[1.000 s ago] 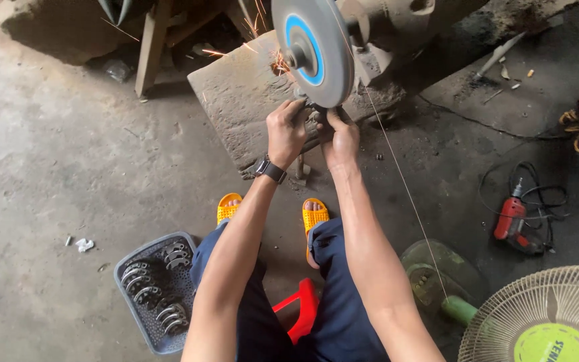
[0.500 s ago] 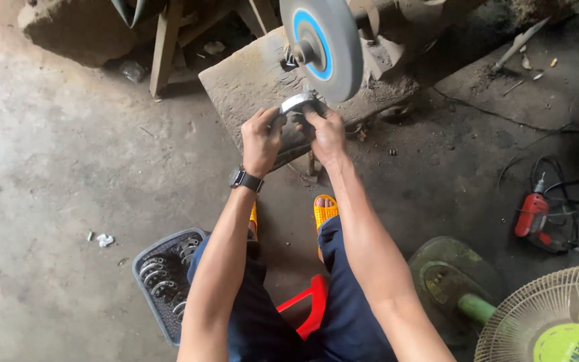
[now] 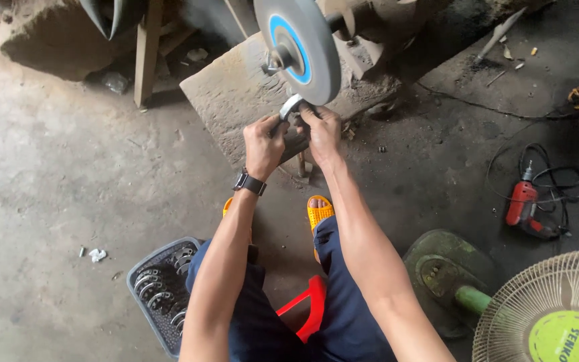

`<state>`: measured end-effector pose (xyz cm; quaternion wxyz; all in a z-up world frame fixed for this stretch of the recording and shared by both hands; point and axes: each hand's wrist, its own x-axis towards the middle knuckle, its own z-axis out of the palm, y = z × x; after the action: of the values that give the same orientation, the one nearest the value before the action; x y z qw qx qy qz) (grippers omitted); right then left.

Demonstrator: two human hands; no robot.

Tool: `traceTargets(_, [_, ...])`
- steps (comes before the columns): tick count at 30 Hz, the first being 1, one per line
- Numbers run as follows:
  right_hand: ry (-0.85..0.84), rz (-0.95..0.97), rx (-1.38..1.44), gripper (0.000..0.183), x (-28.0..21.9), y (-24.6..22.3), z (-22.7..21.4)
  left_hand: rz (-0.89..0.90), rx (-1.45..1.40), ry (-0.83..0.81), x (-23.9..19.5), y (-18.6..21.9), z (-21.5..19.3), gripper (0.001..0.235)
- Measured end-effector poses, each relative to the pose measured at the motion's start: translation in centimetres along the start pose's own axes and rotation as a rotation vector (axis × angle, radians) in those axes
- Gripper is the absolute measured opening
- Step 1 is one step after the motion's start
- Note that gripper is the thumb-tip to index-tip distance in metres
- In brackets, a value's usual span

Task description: Grinding the edges of small metal components on a bench grinder to smooth them.

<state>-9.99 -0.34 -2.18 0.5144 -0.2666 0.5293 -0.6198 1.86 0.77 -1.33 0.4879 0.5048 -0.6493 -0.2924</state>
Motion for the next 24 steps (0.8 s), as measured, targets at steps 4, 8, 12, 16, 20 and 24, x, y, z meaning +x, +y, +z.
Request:
traceTargets(4, [-0.046,0.033,-0.003,0.012,-1.2,-1.9,1.1,0.015,-0.002,0.007,-0.2,-0.2,-0.6,0.004])
traceTargets(8, [-0.002,0.016,0.033,0.013,-0.7,-1.4,0.5,0.023,-0.027,0.015,0.1,-0.4,0.3,0.004])
traceTargets(12, [-0.025,-0.008,0.028,0.013,-1.2,-1.9,0.6,0.054,-0.036,0.020,0.2,0.3,-0.3,0.004])
traceTargets(16, [-0.036,0.042,0.002,0.013,-1.3,-1.9,1.1,0.056,-0.015,0.043,0.1,0.7,-0.7,0.003])
traceTargets(20, [0.025,0.018,0.035,0.012,-0.1,-1.0,-0.4,0.088,-0.036,0.032,0.6,0.3,0.9,0.006])
traceTargets(24, [0.029,0.032,0.011,0.012,-0.2,-1.0,-0.4,0.096,-0.055,0.037,0.7,0.4,0.9,0.008])
